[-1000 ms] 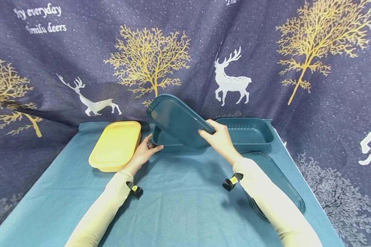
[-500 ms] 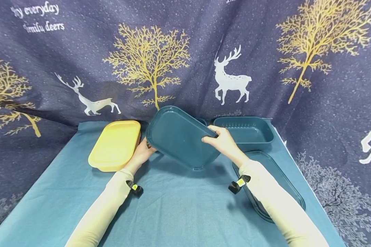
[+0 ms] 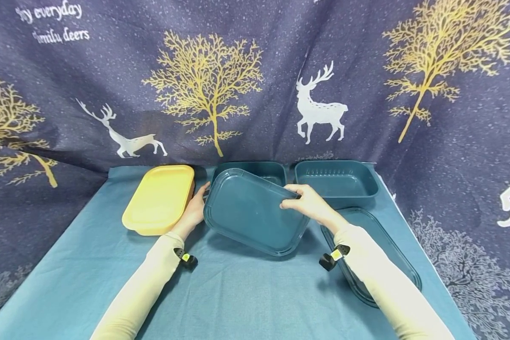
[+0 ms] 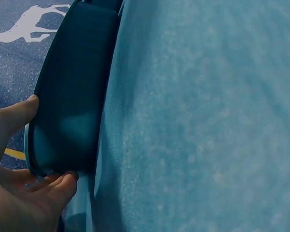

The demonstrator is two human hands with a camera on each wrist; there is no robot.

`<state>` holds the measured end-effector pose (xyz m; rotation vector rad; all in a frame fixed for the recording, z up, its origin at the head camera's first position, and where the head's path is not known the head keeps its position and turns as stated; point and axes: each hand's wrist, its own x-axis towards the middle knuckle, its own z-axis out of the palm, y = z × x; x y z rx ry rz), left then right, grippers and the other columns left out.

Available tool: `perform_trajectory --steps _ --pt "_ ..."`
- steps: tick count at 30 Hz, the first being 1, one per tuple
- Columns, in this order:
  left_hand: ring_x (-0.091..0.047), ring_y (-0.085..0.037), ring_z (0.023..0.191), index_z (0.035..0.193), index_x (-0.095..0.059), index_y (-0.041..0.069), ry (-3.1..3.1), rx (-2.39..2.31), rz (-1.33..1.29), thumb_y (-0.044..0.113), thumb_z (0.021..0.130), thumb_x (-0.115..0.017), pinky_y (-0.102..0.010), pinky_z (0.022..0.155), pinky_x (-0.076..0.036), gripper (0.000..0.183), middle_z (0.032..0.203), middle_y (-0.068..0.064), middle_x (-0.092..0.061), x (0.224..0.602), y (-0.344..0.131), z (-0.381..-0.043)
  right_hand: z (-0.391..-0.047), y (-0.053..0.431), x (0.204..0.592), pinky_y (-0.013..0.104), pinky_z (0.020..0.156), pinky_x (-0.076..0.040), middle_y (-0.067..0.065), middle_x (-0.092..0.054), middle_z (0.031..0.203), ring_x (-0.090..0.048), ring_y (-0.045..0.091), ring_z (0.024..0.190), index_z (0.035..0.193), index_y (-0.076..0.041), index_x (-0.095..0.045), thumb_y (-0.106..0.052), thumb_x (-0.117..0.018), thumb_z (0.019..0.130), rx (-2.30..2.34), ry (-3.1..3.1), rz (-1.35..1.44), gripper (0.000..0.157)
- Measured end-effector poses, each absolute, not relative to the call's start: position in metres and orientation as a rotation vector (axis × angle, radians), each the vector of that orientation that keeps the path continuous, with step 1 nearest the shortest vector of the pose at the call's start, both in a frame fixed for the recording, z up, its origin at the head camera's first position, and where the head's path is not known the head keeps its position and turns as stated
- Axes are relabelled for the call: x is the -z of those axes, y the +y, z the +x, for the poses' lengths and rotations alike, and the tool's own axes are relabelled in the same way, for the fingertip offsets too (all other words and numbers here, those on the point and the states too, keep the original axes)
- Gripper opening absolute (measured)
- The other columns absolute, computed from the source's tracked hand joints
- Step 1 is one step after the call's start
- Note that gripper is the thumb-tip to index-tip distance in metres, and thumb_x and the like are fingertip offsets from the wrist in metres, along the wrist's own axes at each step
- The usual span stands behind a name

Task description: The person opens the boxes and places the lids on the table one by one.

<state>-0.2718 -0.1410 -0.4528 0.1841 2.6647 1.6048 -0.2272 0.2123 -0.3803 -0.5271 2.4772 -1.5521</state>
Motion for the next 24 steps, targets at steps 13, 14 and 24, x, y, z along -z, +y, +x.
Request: perform_trajectory --steps 13,14,24 --pt "-0.047 -0.038 0.137 0.160 -0.023 0.006 2.652 -1.630 0.128 0.023 0.094 -0.071 -0.046 0.111 -0.041 0.083 0.152 -0.026 -0.041 0.452 -0.138 -0.272 -0.230 0.211 0.393 0.055 0.105 -0.045 0.022 -0.058 0.139 -0.052 0.039 0.130 0.138 0.002 -0.059 -0.016 -0.073 0.088 1.346 2.429 -0.555 0.055" --pt "-0.047 -0.038 0.136 0.160 -0.022 0.005 2.658 -1.620 0.128 0.026 0.095 -0.071 -0.046 0.111 -0.041 0.085 0.152 -0.026 -0.041 0.452 -0.138 -0.272 -0.230 0.211 0.394 0.053 0.104 -0.046 0.020 -0.061 0.136 -0.055 0.038 0.127 0.136 0.001 -0.061 -0.014 -0.073 0.088 1.347 2.410 -0.576 0.052" --pt "-0.046 -0.038 0.137 0.161 -0.021 0.010 2.646 -1.616 0.105 0.038 0.091 -0.076 -0.048 0.110 -0.042 0.093 0.152 -0.024 -0.043 0.452 -0.138 -0.271 -0.230 0.209 0.396 0.041 0.096 -0.052 0.005 -0.073 0.108 -0.068 0.020 0.099 0.127 -0.003 -0.068 -0.011 -0.073 0.089 1.273 2.267 -0.653 0.039"
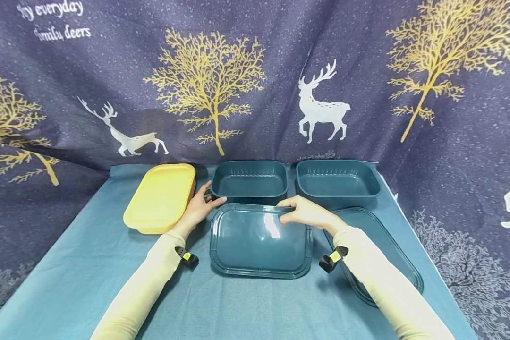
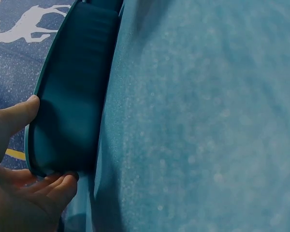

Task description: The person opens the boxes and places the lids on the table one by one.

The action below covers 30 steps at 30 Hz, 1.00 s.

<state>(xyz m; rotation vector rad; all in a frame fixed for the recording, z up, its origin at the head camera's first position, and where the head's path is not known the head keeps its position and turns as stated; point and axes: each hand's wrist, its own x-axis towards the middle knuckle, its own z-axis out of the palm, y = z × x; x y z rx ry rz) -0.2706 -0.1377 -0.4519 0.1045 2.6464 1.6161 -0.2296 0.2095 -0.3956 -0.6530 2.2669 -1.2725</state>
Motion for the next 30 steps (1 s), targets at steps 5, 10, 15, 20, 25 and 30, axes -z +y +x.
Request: perform_trajectory --steps 5,10,15,20,25,30 --pt "-0.045 -0.037 0.138 0.162 -0.020 0.011 2.629 -1.627 0.096 0.039 0.092 -0.075 -0.047 0.110 -0.041 0.094 0.153 -0.023 -0.042 0.453 -0.138 -0.271 -0.230 0.208 0.396 0.038 0.090 -0.054 0.005 -0.072 0.110 -0.066 0.021 0.099 0.122 -0.009 -0.072 -0.011 -0.074 0.088 1.223 2.242 -0.702 0.034" --pt "-0.042 -0.039 0.140 0.162 -0.018 0.011 2.622 -1.615 0.096 0.041 0.093 -0.074 -0.050 0.112 -0.039 0.094 0.156 -0.024 -0.037 0.451 -0.141 -0.270 -0.232 0.204 0.397 0.038 0.089 -0.053 0.003 -0.072 0.108 -0.065 0.021 0.097 0.122 -0.012 -0.072 -0.013 -0.074 0.086 1.178 2.265 -0.689 0.035" --pt "-0.042 -0.039 0.140 0.163 -0.017 0.012 2.615 -1.617 0.110 0.040 0.093 -0.073 -0.050 0.111 -0.040 0.094 0.156 -0.024 -0.036 0.451 -0.139 -0.268 -0.233 0.206 0.398 0.040 0.093 -0.052 0.003 -0.071 0.117 -0.066 0.017 0.103 0.130 -0.010 -0.068 -0.019 -0.076 0.085 1.090 2.346 -0.681 0.046" --pt "-0.042 -0.038 0.140 0.162 -0.018 0.013 2.611 -1.628 0.108 0.040 0.093 -0.073 -0.049 0.111 -0.041 0.093 0.156 -0.023 -0.036 0.451 -0.139 -0.268 -0.238 0.206 0.401 0.038 0.091 -0.051 0.003 -0.070 0.122 -0.063 0.016 0.107 0.132 -0.012 -0.067 -0.024 -0.078 0.085 0.987 2.427 -0.747 0.050" --pt "-0.042 -0.039 0.140 0.162 -0.018 0.012 2.607 -1.629 0.108 0.039 0.093 -0.073 -0.050 0.111 -0.040 0.093 0.157 -0.023 -0.035 0.451 -0.139 -0.269 -0.242 0.205 0.406 0.041 0.094 -0.050 0.007 -0.066 0.130 -0.061 0.021 0.115 0.135 -0.012 -0.066 -0.024 -0.078 0.085 0.935 2.483 -0.792 0.053" --pt "-0.041 -0.039 0.140 0.163 -0.016 0.011 2.600 -1.636 0.109 0.036 0.094 -0.072 -0.051 0.110 -0.041 0.092 0.157 -0.023 -0.035 0.453 -0.138 -0.270 -0.244 0.202 0.413 0.047 0.096 -0.050 0.007 -0.064 0.125 -0.059 0.028 0.117 0.132 -0.011 -0.068 -0.021 -0.079 0.083 0.860 2.550 -0.839 0.051"
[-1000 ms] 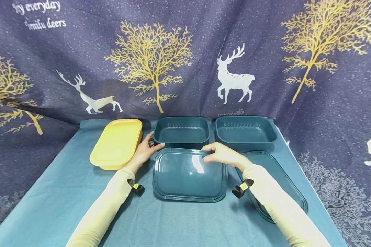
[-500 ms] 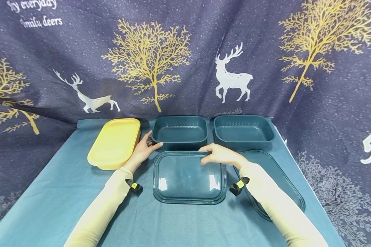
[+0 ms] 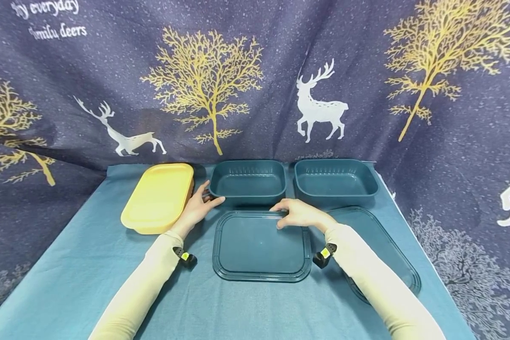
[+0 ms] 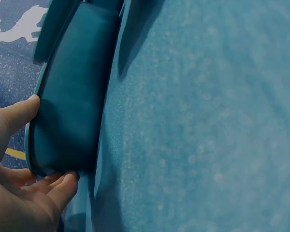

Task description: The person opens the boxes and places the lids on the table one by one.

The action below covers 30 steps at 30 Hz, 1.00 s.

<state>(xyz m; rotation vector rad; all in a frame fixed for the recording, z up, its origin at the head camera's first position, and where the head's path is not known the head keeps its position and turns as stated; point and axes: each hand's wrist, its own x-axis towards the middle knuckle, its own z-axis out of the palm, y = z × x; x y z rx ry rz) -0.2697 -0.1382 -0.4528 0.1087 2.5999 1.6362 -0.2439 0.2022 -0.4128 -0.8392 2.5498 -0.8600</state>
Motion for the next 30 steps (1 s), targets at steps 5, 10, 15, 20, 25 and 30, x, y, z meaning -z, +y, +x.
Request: perform_trajectory --steps 5,10,15,20,25,30 --pt "-0.043 -0.038 0.140 0.163 -0.017 0.013 2.585 -1.661 0.102 0.036 0.094 -0.073 -0.050 0.108 -0.043 0.092 0.156 -0.022 -0.037 0.455 -0.138 -0.270 -0.246 0.198 0.418 0.049 0.096 -0.049 0.006 -0.061 0.120 -0.058 0.031 0.115 0.129 -0.009 -0.069 -0.018 -0.079 0.082 0.842 2.563 -0.821 0.050" --pt "-0.044 -0.037 0.139 0.163 -0.017 0.013 2.592 -1.655 0.104 0.036 0.094 -0.073 -0.049 0.109 -0.043 0.092 0.155 -0.022 -0.039 0.456 -0.139 -0.271 -0.246 0.194 0.419 0.048 0.095 -0.049 0.008 -0.061 0.121 -0.058 0.031 0.113 0.130 -0.008 -0.069 -0.018 -0.078 0.081 0.827 2.566 -0.804 0.050" --pt "-0.043 -0.038 0.140 0.162 -0.018 0.012 2.597 -1.658 0.119 0.038 0.093 -0.074 -0.049 0.110 -0.042 0.093 0.155 -0.023 -0.039 0.456 -0.140 -0.272 -0.248 0.193 0.423 0.048 0.095 -0.049 0.011 -0.060 0.123 -0.058 0.032 0.113 0.131 -0.005 -0.067 -0.018 -0.077 0.081 0.795 2.555 -0.792 0.052" --pt "-0.044 -0.038 0.139 0.162 -0.018 0.011 2.596 -1.659 0.116 0.037 0.093 -0.074 -0.049 0.109 -0.043 0.093 0.155 -0.023 -0.039 0.455 -0.141 -0.272 -0.251 0.193 0.427 0.047 0.094 -0.049 0.010 -0.061 0.122 -0.058 0.031 0.111 0.129 -0.007 -0.069 -0.018 -0.078 0.080 0.787 2.548 -0.788 0.052" --pt "-0.043 -0.037 0.139 0.162 -0.017 0.011 2.589 -1.665 0.109 0.036 0.093 -0.074 -0.048 0.110 -0.042 0.093 0.155 -0.024 -0.038 0.454 -0.140 -0.272 -0.254 0.192 0.429 0.047 0.094 -0.049 0.009 -0.061 0.120 -0.058 0.031 0.111 0.129 -0.008 -0.069 -0.020 -0.080 0.079 0.766 2.550 -0.783 0.052" --pt "-0.043 -0.037 0.140 0.162 -0.017 0.012 2.582 -1.670 0.094 0.034 0.094 -0.074 -0.048 0.110 -0.042 0.092 0.155 -0.022 -0.038 0.452 -0.138 -0.270 -0.255 0.191 0.432 0.049 0.095 -0.049 0.010 -0.059 0.126 -0.057 0.033 0.116 0.132 -0.009 -0.067 -0.022 -0.079 0.082 0.757 2.525 -0.741 0.053"
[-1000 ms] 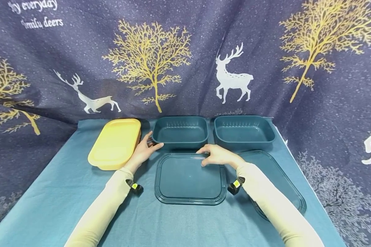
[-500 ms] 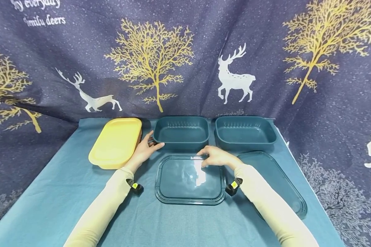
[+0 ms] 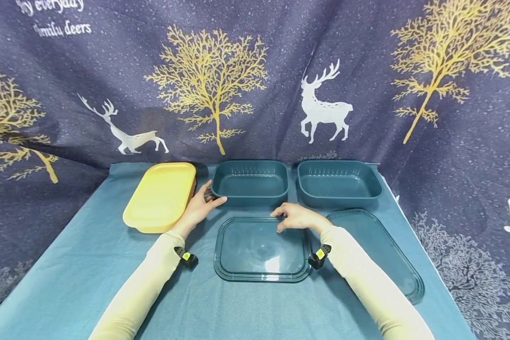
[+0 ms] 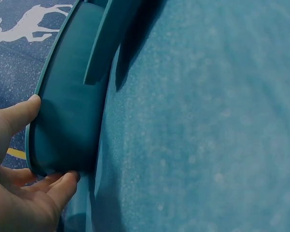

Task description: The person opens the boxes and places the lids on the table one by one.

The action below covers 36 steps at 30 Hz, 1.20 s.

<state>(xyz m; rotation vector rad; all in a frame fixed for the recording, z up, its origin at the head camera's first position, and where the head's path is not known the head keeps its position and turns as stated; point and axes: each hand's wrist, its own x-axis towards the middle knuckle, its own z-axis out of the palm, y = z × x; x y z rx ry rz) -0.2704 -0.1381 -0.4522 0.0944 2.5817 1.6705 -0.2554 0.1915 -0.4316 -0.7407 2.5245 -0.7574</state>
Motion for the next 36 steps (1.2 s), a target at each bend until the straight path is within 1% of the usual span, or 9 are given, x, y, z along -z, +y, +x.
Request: perform_trajectory --steps 2,8,19,25,31,36 --pt "-0.043 -0.037 0.140 0.163 -0.017 0.013 2.584 -1.664 0.092 0.035 0.094 -0.074 -0.048 0.110 -0.042 0.092 0.156 -0.022 -0.037 0.452 -0.138 -0.270 -0.255 0.191 0.432 0.049 0.096 -0.048 0.010 -0.059 0.126 -0.056 0.033 0.116 0.132 -0.009 -0.067 -0.022 -0.079 0.082 0.765 2.515 -0.730 0.053" --pt "-0.042 -0.037 0.141 0.163 -0.017 0.013 2.588 -1.653 0.098 0.037 0.094 -0.073 -0.048 0.111 -0.041 0.092 0.156 -0.022 -0.036 0.452 -0.138 -0.269 -0.254 0.191 0.434 0.047 0.093 -0.049 0.009 -0.061 0.119 -0.057 0.031 0.111 0.128 -0.007 -0.069 -0.019 -0.080 0.081 0.777 2.523 -0.764 0.050" --pt "-0.043 -0.037 0.140 0.162 -0.017 0.013 2.598 -1.657 0.106 0.036 0.094 -0.073 -0.048 0.110 -0.041 0.091 0.156 -0.023 -0.037 0.454 -0.139 -0.270 -0.252 0.193 0.436 0.046 0.092 -0.049 0.008 -0.061 0.118 -0.056 0.029 0.108 0.128 -0.007 -0.070 -0.019 -0.081 0.082 0.801 2.527 -0.773 0.049" --pt "-0.043 -0.037 0.140 0.163 -0.017 0.014 2.603 -1.641 0.103 0.040 0.093 -0.073 -0.048 0.109 -0.042 0.093 0.156 -0.021 -0.037 0.454 -0.139 -0.270 -0.253 0.194 0.438 0.046 0.091 -0.049 0.008 -0.060 0.118 -0.056 0.029 0.108 0.129 -0.008 -0.069 -0.020 -0.081 0.083 0.809 2.525 -0.786 0.049" --pt "-0.042 -0.037 0.140 0.163 -0.016 0.012 2.608 -1.637 0.126 0.037 0.094 -0.073 -0.049 0.110 -0.041 0.092 0.156 -0.023 -0.036 0.454 -0.139 -0.270 -0.253 0.195 0.440 0.046 0.092 -0.049 0.007 -0.060 0.118 -0.056 0.029 0.110 0.129 -0.009 -0.069 -0.020 -0.081 0.084 0.819 2.524 -0.789 0.048" --pt "-0.044 -0.037 0.139 0.162 -0.017 0.009 2.649 -1.603 0.140 0.040 0.094 -0.073 -0.048 0.110 -0.041 0.093 0.155 -0.024 -0.038 0.454 -0.139 -0.271 -0.252 0.196 0.442 0.047 0.093 -0.049 0.008 -0.060 0.119 -0.056 0.030 0.112 0.130 -0.008 -0.068 -0.019 -0.081 0.084 0.849 2.522 -0.810 0.049"
